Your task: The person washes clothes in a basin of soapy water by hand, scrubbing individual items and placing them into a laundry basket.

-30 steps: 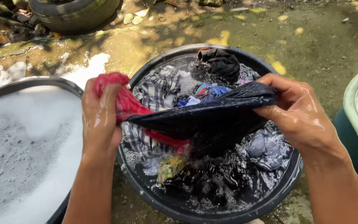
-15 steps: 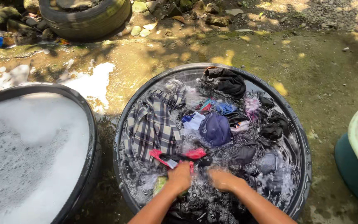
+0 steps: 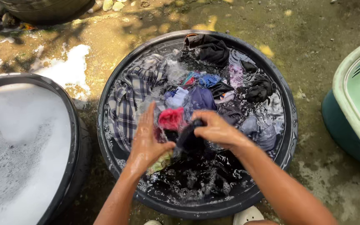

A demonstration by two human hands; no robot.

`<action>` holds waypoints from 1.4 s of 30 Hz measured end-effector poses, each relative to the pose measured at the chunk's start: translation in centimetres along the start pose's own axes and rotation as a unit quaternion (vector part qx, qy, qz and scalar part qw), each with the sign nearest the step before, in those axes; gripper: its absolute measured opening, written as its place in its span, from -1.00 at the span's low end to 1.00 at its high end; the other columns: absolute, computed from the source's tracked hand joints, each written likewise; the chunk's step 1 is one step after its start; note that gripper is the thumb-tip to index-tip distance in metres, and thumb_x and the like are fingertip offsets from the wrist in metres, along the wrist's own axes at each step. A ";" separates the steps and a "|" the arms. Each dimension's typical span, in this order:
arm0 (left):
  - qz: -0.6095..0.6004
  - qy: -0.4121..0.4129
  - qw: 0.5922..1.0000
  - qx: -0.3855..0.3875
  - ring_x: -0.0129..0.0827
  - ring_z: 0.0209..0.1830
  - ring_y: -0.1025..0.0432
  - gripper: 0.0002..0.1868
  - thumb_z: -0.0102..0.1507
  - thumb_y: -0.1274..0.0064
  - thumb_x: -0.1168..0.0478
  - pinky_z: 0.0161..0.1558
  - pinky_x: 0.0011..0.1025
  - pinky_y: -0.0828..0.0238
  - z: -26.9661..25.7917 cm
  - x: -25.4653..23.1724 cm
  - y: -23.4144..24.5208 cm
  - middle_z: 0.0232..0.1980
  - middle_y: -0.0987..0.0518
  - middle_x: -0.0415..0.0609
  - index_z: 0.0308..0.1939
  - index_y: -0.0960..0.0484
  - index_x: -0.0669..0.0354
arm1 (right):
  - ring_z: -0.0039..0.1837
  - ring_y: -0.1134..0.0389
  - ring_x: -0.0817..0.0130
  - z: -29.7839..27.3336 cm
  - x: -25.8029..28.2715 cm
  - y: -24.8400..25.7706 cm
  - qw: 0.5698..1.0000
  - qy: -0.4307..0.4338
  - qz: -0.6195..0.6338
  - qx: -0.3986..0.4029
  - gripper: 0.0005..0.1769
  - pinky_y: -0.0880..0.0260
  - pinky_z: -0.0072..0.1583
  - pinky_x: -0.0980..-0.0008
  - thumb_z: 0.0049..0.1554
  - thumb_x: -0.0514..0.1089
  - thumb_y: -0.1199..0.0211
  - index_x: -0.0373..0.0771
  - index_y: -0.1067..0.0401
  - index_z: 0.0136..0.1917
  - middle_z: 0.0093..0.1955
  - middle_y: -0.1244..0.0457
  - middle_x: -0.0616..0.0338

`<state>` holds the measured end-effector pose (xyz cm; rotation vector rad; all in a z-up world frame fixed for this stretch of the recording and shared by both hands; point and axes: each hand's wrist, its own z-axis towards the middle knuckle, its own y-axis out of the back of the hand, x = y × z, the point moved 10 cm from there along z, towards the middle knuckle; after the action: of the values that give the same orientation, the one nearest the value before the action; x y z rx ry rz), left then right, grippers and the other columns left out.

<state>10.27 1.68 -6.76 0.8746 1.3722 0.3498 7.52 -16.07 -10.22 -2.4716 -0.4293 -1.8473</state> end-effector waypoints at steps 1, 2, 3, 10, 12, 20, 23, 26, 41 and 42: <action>0.028 -0.069 0.997 -0.017 0.24 0.49 -0.15 0.51 -0.36 -0.60 0.15 0.35 0.01 -0.10 -0.6 -1.2 -0.2 0.49 -0.13 0.35 0.55 0.00 0.33 | -0.17 -0.29 0.49 -1.7 2.9 1.0 0.999 -0.016 0.028 0.004 -0.84 -0.32 -0.09 0.44 -0.05 -0.34 -0.20 -0.18 -0.39 -0.16 -0.25 -0.29 0.26; 0.030 -0.070 0.997 -0.016 0.24 0.49 -0.15 0.51 -0.36 -0.60 0.15 0.35 0.01 -0.10 -1.1 -1.1 -1.3 0.49 -0.13 0.35 0.55 0.00 0.33 | -0.13 -0.30 0.48 -3.5 7.2 1.4 0.993 0.050 0.106 0.021 -0.83 -0.34 -0.04 0.42 -0.02 -0.35 -0.26 -0.21 -0.38 -0.14 -0.21 -0.30 0.25; 0.000 -0.070 0.997 -0.025 0.23 0.51 -0.04 0.52 -0.36 -0.67 0.09 0.38 0.00 -0.05 -1.5 -1.4 -2.6 0.52 -0.03 0.39 0.51 -0.01 0.35 | -0.09 -0.31 0.47 -5.1 11.1 1.9 0.976 0.117 0.181 0.038 -0.80 -0.36 0.01 0.41 0.00 -0.35 -0.33 -0.23 -0.38 -0.11 -0.16 -0.32 0.24; -0.045 0.069 0.989 -0.125 0.06 0.31 -0.26 -0.03 0.07 -0.41 0.42 0.29 -0.06 -0.12 -0.2 -3.1 2.4 0.26 -0.37 0.36 0.48 -0.21 0.36 | 0.15 -0.40 0.20 -6.0 7.5 12.9 0.865 0.131 0.393 -0.283 -0.50 -0.47 0.27 0.13 0.08 -0.10 -0.49 -0.15 -0.36 0.22 0.09 -0.34 0.09; -0.196 0.034 0.973 -0.118 -0.11 0.21 -0.43 -0.13 -0.01 -0.19 0.52 0.28 -0.24 -0.32 1.0 -6.6 3.4 0.20 -0.50 0.22 0.41 -0.31 0.36 | 0.39 -0.24 0.19 -3.4 1.1 10.4 0.926 -0.028 0.213 -0.311 -0.15 -0.15 0.24 -0.17 0.11 0.12 -0.42 0.05 -0.06 0.53 0.44 -0.23 0.11; -0.562 -0.053 0.825 -0.029 -0.25 0.24 -0.48 -0.21 0.05 -0.15 0.59 0.34 -0.34 -0.45 1.6 -9.0 -1.2 0.26 -0.53 0.15 0.40 -0.36 0.44 | 0.20 -0.39 0.04 -1.4 -1.8 -0.8 0.716 -0.063 0.690 -0.087 -0.14 -0.37 0.22 -0.19 -0.16 0.45 -0.35 -0.16 -0.50 0.22 0.24 -0.36 0.00; -0.506 -0.012 0.863 0.003 -0.18 0.27 -0.51 -0.24 0.09 -0.27 0.51 0.34 -0.29 -0.48 -1.3 -5.7 -1.2 0.27 -0.58 0.18 0.37 -0.35 0.38 | 0.23 -0.45 0.10 -1.7 -0.5 1.8 0.744 -0.008 0.646 -0.168 -0.37 -0.46 0.32 0.00 -0.02 0.16 -0.46 -0.22 -0.49 0.21 0.21 -0.41 0.03; -0.502 -0.031 0.856 0.119 -0.21 0.32 -0.39 0.08 -0.11 -0.45 0.22 0.17 -0.13 -0.45 -3.8 -5.3 -2.8 0.32 -0.42 0.01 0.41 -0.16 0.07 | 0.12 -0.41 0.07 -2.8 2.0 2.7 0.827 0.046 0.525 -0.198 -0.50 -0.46 0.25 0.05 0.05 -0.03 -0.50 -0.28 -0.51 0.19 0.13 -0.39 -0.03; -0.628 -0.123 0.752 -0.158 -0.34 -0.20 -0.36 -0.72 0.29 -0.39 0.32 0.01 -0.29 -0.47 -2.7 -6.2 2.9 -0.19 -0.47 -0.04 -0.25 -0.51 0.19 | 0.10 -0.45 0.15 -3.3 3.3 -2.1 0.818 0.082 0.565 -0.063 -0.43 -0.50 0.20 0.15 0.18 0.27 -0.25 -0.29 -0.57 0.08 0.10 -0.39 -0.04; -0.442 -0.224 0.849 -0.185 -0.38 -0.21 -0.43 -0.77 0.23 -0.31 0.36 -0.08 -0.35 -0.49 -3.9 -9.5 5.0 -0.24 -0.50 -0.09 -0.29 -0.50 0.14 | 0.00 -0.46 0.19 -2.3 1.6 -2.8 0.796 0.019 0.604 -0.032 -0.54 -0.52 0.11 0.16 0.23 0.21 -0.30 -0.27 -0.56 0.02 0.01 -0.40 0.01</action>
<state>5.93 -0.31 3.62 -0.0620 1.0747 -0.2960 5.15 -13.43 -8.41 -1.8252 1.0089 -1.2552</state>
